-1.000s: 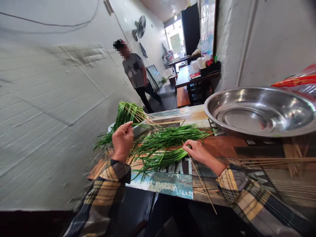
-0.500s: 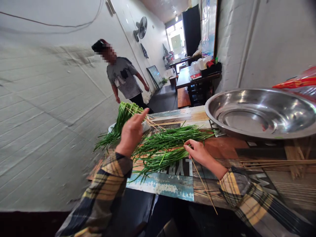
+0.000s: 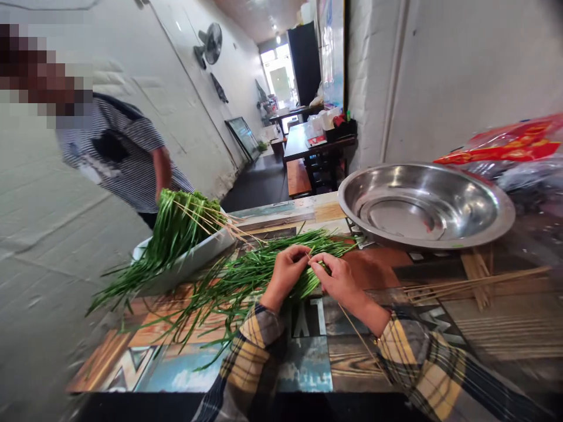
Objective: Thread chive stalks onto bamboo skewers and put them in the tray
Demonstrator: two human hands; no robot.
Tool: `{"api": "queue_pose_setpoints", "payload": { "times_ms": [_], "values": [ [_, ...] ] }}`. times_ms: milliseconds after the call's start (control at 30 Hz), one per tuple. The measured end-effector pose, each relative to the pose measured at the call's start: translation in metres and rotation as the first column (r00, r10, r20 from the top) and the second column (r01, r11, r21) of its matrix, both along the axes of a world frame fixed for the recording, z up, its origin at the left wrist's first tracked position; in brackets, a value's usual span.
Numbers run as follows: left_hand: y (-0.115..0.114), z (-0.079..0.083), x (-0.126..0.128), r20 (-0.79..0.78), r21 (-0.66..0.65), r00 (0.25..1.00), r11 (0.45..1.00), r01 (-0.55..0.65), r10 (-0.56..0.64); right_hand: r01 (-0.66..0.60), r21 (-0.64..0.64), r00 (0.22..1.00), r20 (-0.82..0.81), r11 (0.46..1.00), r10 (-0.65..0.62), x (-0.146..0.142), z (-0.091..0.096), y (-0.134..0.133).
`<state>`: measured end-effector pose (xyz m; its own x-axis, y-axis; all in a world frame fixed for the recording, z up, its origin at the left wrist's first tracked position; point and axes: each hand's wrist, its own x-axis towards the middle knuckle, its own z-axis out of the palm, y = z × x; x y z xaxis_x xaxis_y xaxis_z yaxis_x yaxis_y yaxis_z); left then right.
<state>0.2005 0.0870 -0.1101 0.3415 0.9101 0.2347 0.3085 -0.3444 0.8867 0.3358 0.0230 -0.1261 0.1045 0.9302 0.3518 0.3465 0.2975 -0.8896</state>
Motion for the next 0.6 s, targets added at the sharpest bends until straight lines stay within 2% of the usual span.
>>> {"api": "queue_pose_setpoints", "payload": {
  "times_ms": [67, 167, 400, 600],
  "values": [
    [-0.002, -0.003, 0.0, 0.05, -0.029, 0.999, 1.0, 0.003, -0.002, 0.009, -0.008, 1.0, 0.006, 1.0, -0.009, 0.002, 0.001, 0.001],
    [-0.004, -0.006, -0.003, 0.059, 0.006, 0.998, 1.0, 0.012, -0.013, 0.013, -0.032, 1.0, 0.006, 0.999, -0.013, 0.005, -0.002, 0.002],
    [-0.009, -0.005, -0.003, -0.057, 0.191, 0.998, 0.981, 0.022, -0.012, 0.023, -0.105, 0.996, 0.091, 0.994, -0.013, 0.014, -0.01, -0.004],
    [-0.015, -0.004, 0.0, -0.19, 0.254, 0.981, 0.965, 0.07, -0.022, 0.023, -0.054, 0.983, 0.183, 0.998, -0.012, 0.029, -0.011, -0.019]
  ]
}}
